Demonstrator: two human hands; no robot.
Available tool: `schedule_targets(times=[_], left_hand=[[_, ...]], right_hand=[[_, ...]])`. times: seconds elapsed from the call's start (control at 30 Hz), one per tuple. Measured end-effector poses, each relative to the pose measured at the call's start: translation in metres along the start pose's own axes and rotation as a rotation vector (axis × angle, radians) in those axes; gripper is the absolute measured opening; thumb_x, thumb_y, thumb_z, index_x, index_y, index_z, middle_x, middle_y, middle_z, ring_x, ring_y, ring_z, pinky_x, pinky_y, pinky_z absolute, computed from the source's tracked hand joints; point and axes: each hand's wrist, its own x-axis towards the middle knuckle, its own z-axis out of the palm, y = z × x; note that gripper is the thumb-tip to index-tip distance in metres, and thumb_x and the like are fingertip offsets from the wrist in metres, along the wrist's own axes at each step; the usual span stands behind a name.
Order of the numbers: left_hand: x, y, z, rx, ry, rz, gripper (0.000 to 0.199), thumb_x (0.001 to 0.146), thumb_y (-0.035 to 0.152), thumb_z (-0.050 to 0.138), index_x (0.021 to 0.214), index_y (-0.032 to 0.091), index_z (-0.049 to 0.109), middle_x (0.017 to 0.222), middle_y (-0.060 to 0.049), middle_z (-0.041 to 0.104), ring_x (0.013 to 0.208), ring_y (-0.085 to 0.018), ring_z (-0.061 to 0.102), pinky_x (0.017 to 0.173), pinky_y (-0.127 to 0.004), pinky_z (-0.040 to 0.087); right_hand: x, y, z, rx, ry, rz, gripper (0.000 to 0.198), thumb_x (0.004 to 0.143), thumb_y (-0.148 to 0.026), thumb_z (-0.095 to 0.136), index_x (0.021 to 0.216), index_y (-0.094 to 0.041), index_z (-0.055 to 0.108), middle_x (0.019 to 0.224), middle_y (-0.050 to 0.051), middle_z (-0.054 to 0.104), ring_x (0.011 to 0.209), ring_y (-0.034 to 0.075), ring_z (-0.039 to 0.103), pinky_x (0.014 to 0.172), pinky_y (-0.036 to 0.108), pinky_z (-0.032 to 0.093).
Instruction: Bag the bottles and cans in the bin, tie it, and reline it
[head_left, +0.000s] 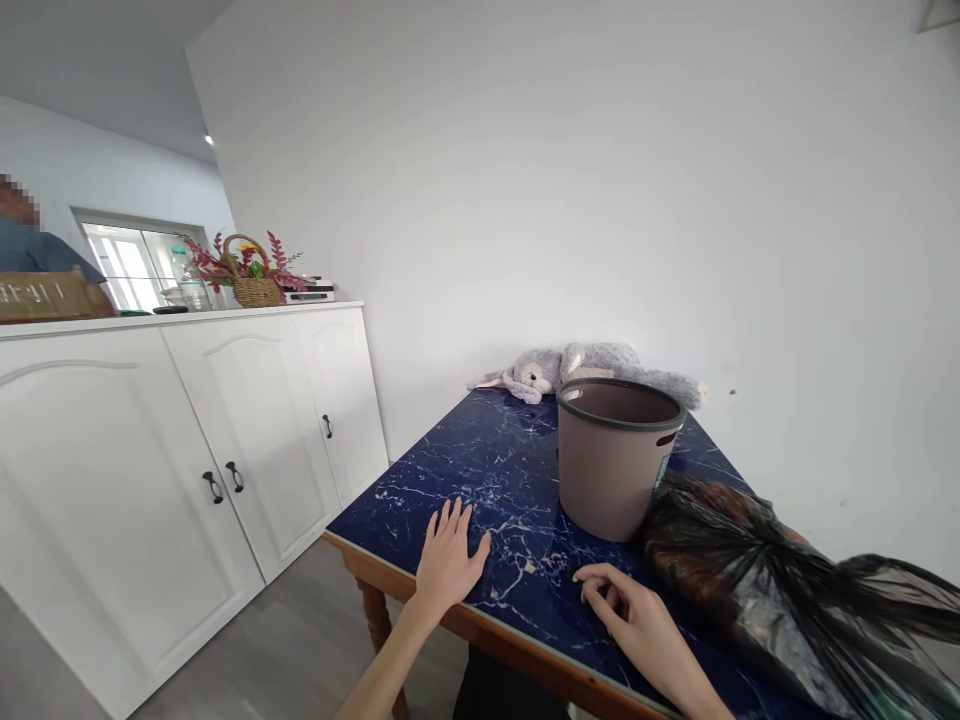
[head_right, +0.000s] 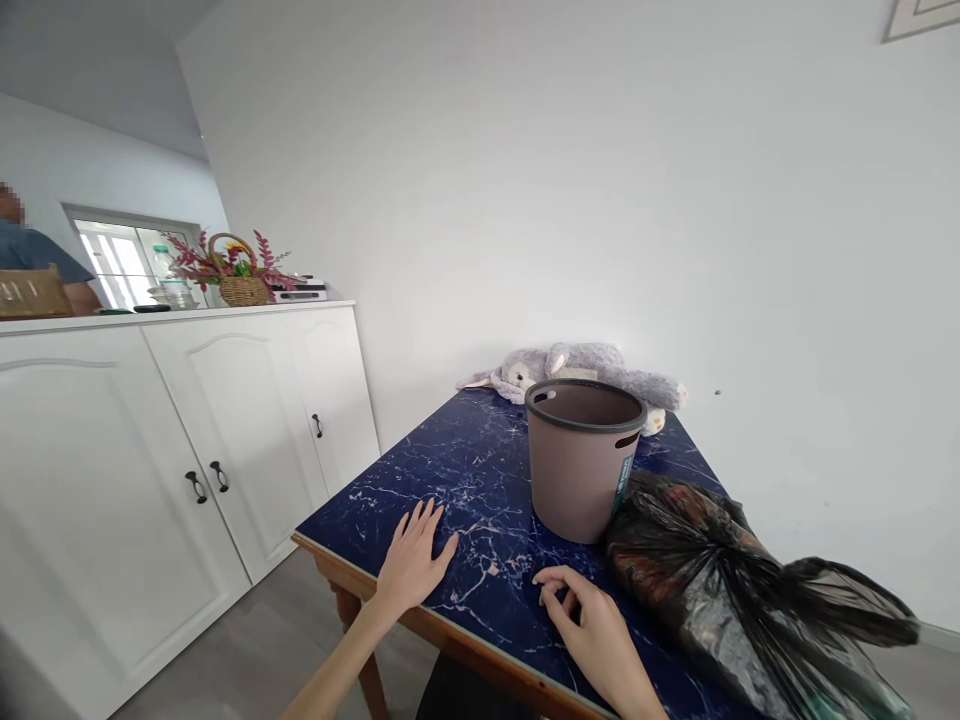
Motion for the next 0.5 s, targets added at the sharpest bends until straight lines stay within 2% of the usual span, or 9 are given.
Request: schedule_targets(times=[0.5], left_hand=[[-0.0029, 0.0024, -0.0068, -0.021, -0.012, 0.000, 0.077, 0.106, 0.068, 0.030, 0.163, 0.017, 0.043, 0.172, -0.010, 0.032, 0.161, -0.034, 0.025, 0.133, -0.055, 0.019]], right_hand=[[-0.0014, -0.0021, -0.0010, 0.108, -0.025, 0.076, 0.044, 0.096, -0.060, 0.053, 0.109, -0.023, 0.075, 0.081, 0.002, 0.067, 0.063, 0.018, 0.061, 0.062, 0.030, 0.052]])
